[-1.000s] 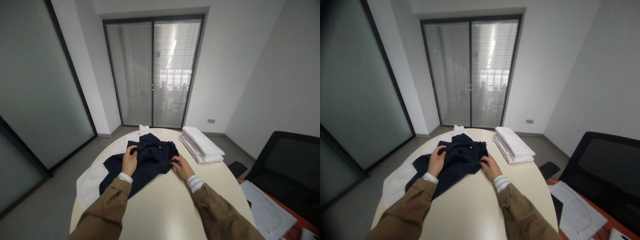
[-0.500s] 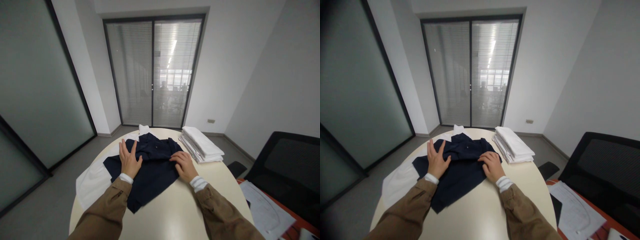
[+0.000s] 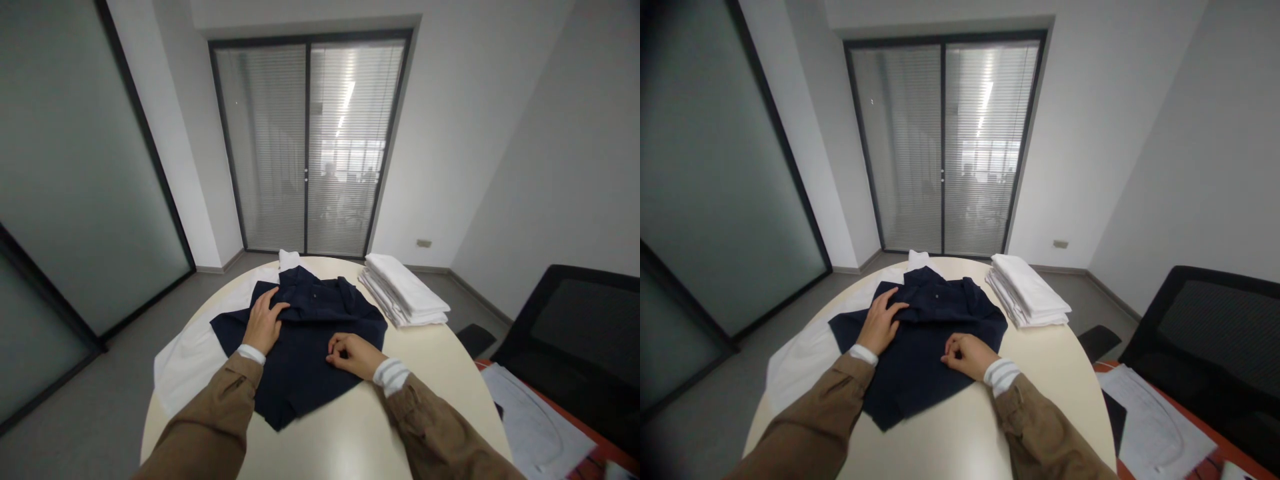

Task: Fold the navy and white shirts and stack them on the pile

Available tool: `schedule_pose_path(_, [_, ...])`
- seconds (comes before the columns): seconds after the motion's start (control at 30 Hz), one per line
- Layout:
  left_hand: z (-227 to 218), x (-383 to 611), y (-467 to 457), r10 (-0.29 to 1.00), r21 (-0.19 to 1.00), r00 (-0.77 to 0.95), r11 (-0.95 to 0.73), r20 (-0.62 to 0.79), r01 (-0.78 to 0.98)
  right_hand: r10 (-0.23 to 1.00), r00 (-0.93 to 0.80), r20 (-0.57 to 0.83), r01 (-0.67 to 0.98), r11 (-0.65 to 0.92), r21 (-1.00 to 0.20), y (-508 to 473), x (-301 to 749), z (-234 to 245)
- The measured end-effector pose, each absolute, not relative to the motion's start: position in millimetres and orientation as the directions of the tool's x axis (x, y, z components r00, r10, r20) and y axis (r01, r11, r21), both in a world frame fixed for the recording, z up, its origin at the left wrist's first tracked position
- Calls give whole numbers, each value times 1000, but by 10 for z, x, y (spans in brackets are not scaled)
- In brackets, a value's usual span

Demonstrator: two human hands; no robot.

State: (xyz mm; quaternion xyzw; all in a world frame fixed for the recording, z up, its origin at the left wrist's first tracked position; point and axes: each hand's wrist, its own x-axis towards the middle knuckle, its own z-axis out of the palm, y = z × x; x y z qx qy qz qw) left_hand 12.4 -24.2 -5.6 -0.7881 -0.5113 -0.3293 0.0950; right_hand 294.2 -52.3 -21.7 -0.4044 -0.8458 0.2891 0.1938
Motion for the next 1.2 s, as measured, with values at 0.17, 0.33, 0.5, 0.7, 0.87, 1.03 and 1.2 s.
schedule_pose_path(0.17, [7,101,-244,720,239,147,-405,678,883,820,-566,86,587,474,-656,-499,3120,-174])
schedule_pose_path(0.33, [44,206,-299,702,230,316,-566,639,792,718,-696,25,440,453,-776,-572,3140,-155])
schedule_pose_path(0.5, [58,315,-401,666,348,575,-742,475,573,842,-538,41,543,383,-747,-563,3104,-204])
schedule_pose_path(0.7, [84,326,-488,663,490,691,-722,287,489,927,-343,149,631,345,-695,-477,3148,-262])
schedule_pose_path(0.87, [-1,416,-487,700,511,676,-679,233,527,909,-349,227,628,406,-664,-454,3176,-301])
schedule_pose_path(1.03, [-115,473,-452,767,436,603,-629,218,643,808,-516,284,598,577,-556,-512,3171,-239])
schedule_pose_path(1.2, [-145,484,-428,860,483,462,-505,217,715,744,-616,259,557,644,-525,-583,3142,-162])
